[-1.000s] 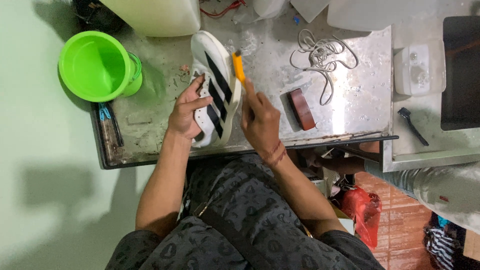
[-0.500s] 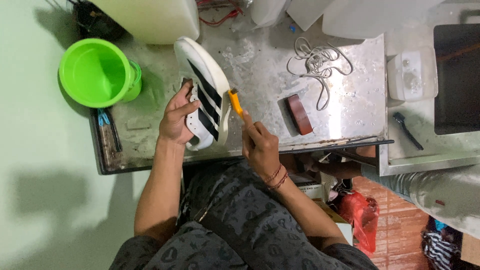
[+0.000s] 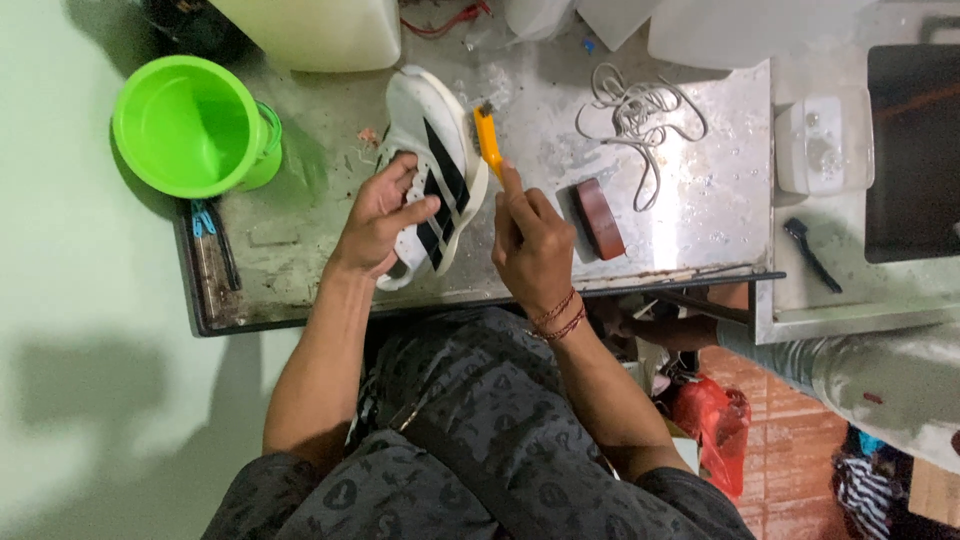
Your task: The person scrubs a white sneaker with black stripes using a yellow brush. They rotate the shoe to clean the sides, toe, and heel areas on a metal countertop.
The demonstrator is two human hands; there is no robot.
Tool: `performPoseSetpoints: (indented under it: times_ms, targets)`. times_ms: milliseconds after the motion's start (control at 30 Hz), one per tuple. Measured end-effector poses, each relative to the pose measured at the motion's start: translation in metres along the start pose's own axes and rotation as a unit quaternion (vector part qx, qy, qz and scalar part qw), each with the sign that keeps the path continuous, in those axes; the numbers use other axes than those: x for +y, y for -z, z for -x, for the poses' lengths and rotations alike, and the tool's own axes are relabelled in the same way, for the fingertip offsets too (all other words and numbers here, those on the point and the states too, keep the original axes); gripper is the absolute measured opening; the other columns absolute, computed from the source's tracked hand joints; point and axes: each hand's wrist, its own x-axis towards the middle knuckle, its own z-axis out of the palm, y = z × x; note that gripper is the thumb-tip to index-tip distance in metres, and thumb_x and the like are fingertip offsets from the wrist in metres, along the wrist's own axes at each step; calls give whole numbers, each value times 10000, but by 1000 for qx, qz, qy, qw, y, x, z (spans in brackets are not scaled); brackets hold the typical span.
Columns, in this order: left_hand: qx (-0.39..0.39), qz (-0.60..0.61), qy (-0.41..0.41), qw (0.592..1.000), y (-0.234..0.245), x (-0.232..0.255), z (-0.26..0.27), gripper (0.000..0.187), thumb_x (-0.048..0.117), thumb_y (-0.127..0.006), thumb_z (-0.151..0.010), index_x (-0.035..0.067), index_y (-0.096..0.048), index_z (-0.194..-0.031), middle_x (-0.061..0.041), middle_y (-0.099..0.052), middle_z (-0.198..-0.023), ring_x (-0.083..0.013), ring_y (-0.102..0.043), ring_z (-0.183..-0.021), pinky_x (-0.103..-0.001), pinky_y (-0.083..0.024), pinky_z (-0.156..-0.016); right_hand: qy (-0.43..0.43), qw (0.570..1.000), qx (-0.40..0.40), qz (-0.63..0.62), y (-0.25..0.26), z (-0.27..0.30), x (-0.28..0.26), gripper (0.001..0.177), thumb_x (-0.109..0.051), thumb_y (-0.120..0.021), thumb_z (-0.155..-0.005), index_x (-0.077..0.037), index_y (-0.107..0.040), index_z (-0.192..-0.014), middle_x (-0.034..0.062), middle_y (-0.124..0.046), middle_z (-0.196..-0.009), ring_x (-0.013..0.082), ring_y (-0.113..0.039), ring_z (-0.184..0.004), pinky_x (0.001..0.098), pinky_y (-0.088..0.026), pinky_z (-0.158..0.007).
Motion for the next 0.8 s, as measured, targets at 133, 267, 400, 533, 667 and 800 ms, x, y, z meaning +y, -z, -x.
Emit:
performPoseSetpoints:
  times_ms: [133,267,400,533,667,800]
  targets:
    - [31,-75,21,996,5,-6,-9,212,101,-814,-918,75,-672,-1074,21,-683,-892,-72,-613,-805,-241,-500,-808,-9,1000,-12,-14,15,15,-12,362,17,-615,-982,-21,-653,-1340,132,-571,-647,289,-575,-497,355,-425,-454]
    - [69,-141,31,987,14,-28,-11,189,179,-853,-922,79,-694,-904,34,-655,-716,-17,-525,-646,-179,-410,-621,-11,1000,1,-5,14,12,-11,359,7,-608,-993,-26,-648,-1348,120,-561,-649,279,-585,-505,328,-424,-454]
    - [98,-153,22,983,11,-31,-17,240,193,-868,-912,105,-656,-842,61,-621,-659,17,-490,-608,-158,-342,-570,-29,1000,-3,-12,19,34,-22,396,40,-605,-975,-9,-622,-1368,156,-570,-632,310,-586,-492,344,-423,-431]
    - [100,-164,19,981,-2,-24,-14,252,170,-852,-931,81,-639,-831,28,-646,-673,-24,-509,-612,-170,-352,-586,-26,999,15,21,15,20,-18,363,13,-593,-996,-24,-639,-1354,150,-560,-635,298,-568,-487,344,-415,-442]
    - [110,-153,15,982,11,-40,-18,241,203,-852,-926,75,-663,-849,6,-679,-701,-20,-548,-647,-160,-382,-601,-24,999,19,13,16,23,-23,356,32,-606,-982,-9,-651,-1333,115,-560,-635,255,-580,-485,311,-430,-442]
    - [112,-158,13,981,18,-46,-22,271,240,-864,-917,44,-685,-863,-39,-704,-718,-58,-605,-645,-191,-450,-594,-7,999,11,39,14,23,-19,349,22,-622,-979,-13,-649,-1325,150,-551,-644,346,-596,-513,380,-432,-436]
